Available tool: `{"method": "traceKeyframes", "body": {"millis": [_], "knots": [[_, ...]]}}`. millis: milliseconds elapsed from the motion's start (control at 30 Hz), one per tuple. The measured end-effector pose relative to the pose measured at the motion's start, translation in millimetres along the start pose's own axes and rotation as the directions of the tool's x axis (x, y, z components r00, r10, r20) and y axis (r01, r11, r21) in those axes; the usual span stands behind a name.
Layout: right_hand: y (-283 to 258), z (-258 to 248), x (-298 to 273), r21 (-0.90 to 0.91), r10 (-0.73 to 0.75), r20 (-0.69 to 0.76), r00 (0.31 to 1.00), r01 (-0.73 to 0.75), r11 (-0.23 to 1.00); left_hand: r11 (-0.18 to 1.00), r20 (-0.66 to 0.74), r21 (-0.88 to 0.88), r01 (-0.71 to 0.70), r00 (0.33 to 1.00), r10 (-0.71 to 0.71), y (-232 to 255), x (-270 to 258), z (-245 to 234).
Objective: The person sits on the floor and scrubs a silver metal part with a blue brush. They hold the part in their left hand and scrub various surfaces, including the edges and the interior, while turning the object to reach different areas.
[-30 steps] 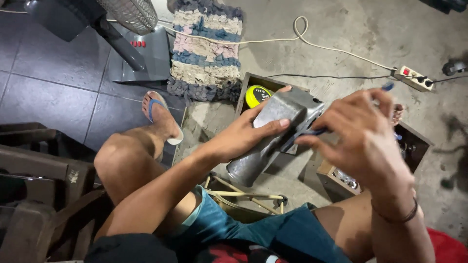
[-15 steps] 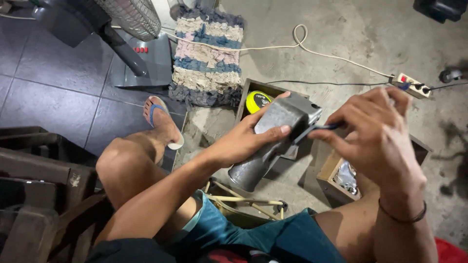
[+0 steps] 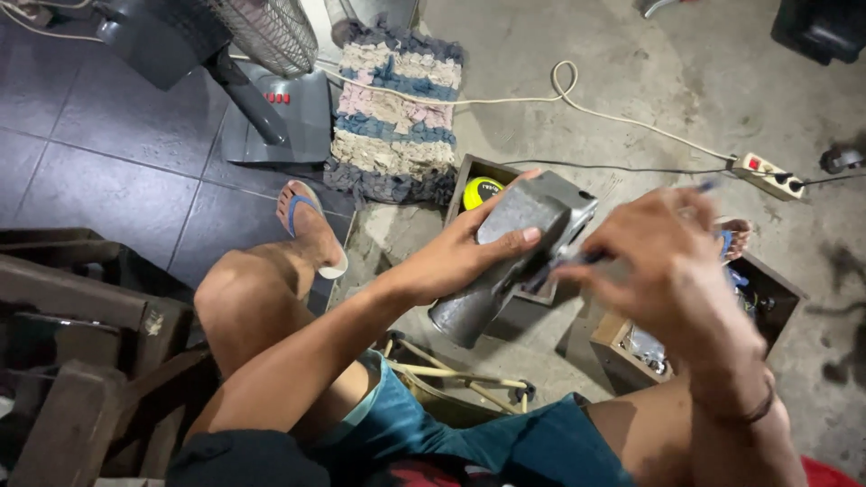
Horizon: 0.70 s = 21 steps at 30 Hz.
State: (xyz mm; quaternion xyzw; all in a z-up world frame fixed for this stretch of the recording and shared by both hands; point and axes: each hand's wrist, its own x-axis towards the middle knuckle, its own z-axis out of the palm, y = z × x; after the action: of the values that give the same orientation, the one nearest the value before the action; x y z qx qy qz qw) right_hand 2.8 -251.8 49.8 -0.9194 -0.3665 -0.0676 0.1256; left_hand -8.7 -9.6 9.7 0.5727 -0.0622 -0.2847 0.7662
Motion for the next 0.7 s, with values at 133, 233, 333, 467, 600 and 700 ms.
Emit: {"method": "traceKeyframes", "body": {"millis": [133, 233, 333, 467, 600, 700], "knots": [[15, -2, -4, -0.128, -0.007, -0.1, 0.995, -0.006, 0.992, 0.999, 0.039, 0.01, 0.039, 0.998, -0.039, 2, -3, 0], [6, 2, -4, -0.125, -0.096, -0.047, 0.994, 0.09, 0.988, 0.998, 0.052, 0.016, 0.057, 0.997, -0.058, 1, -2, -1], [16, -1, -6, -0.082, -0.041, -0.051, 0.998, 0.037, 0.996, 0.999, 0.042, 0.021, 0.04, 0.998, -0.041, 0, -1, -2], [10, 3, -7, -0.15, -0.078, -0.069, 0.995, 0.067, 0.986, 1.0, 0.042, 0.009, 0.023, 0.999, -0.023, -2, 0, -1], [5, 0, -4, -0.089, -0.044, 0.001, 0.999, 0.044, 0.995, 0.999, 0.023, 0.008, 0.043, 0.999, -0.043, -3, 2, -1], [27, -2, -9, -0.2, -0.046, -0.089, 0.995, 0.028, 0.979, 0.994, 0.041, 0.074, 0.083, 0.995, -0.086, 3, -2, 1]]}}
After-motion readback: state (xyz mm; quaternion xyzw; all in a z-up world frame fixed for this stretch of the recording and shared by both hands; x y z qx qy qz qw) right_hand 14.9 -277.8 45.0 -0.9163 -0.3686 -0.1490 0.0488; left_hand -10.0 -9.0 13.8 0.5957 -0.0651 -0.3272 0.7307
